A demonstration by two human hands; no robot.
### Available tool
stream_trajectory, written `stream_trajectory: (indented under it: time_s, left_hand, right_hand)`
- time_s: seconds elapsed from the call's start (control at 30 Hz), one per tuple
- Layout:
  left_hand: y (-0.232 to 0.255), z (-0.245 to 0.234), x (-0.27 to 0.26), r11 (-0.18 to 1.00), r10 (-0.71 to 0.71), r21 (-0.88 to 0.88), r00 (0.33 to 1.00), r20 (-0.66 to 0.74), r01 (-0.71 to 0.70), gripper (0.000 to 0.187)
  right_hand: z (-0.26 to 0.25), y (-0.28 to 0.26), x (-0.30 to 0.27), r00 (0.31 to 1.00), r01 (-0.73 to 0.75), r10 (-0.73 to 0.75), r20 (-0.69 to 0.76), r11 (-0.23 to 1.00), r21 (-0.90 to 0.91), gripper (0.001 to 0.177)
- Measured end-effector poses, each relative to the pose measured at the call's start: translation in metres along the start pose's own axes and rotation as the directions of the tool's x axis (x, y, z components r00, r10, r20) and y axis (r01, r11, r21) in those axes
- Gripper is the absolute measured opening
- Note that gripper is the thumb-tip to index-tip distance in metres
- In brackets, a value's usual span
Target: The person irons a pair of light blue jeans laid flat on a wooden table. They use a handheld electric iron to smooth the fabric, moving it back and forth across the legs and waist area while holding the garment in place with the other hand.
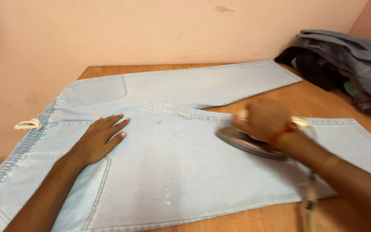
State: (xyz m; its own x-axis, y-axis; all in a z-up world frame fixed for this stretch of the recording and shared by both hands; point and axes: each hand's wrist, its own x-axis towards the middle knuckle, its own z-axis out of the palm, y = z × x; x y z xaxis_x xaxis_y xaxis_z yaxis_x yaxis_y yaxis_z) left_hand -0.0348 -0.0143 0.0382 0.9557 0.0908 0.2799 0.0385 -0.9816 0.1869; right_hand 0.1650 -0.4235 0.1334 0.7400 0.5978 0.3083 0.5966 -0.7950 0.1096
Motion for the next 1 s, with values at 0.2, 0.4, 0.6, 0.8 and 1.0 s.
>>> stream_trajectory:
  time_s: [0.2,0.4,0.6,0.8,1.0]
  left_hand:
    - [0.002,0.004,0.002,0.999,-0.035,0.027,0.999,0.001,0.035,0.053]
    - [0.003,0.006,0.002,0.999,-0.028,0.027,0.999,-0.033,0.029,0.052]
    - [0.000,0.007,0.002,0.999,-0.005,0.033,0.998,-0.060,0.007,0.051]
    - [0.000,0.005,0.006,1.000,-0.028,-0.005,0.998,-0.057,0.028,0.048]
    - [-0.006,0.006,0.004,0.996,-0.002,-0.093,0.995,-0.098,-0.007,0.045]
  right_hand:
    - [0.002,0.076,-0.028,0.974,-0.223,0.225,-0.005,0.962,-0.154,0.055]
    - [-0.005,0.041,-0.026,0.988,-0.139,0.144,0.053,0.985,-0.098,0.061]
    - [-0.006,-0.052,-0.010,0.996,0.042,-0.043,0.079,0.999,0.017,0.063]
    - [0.000,-0.133,0.046,0.992,0.119,-0.114,-0.048,0.984,0.129,0.059]
    - [0.004,-0.191,0.062,0.981,0.190,-0.178,-0.075,0.961,0.200,0.047]
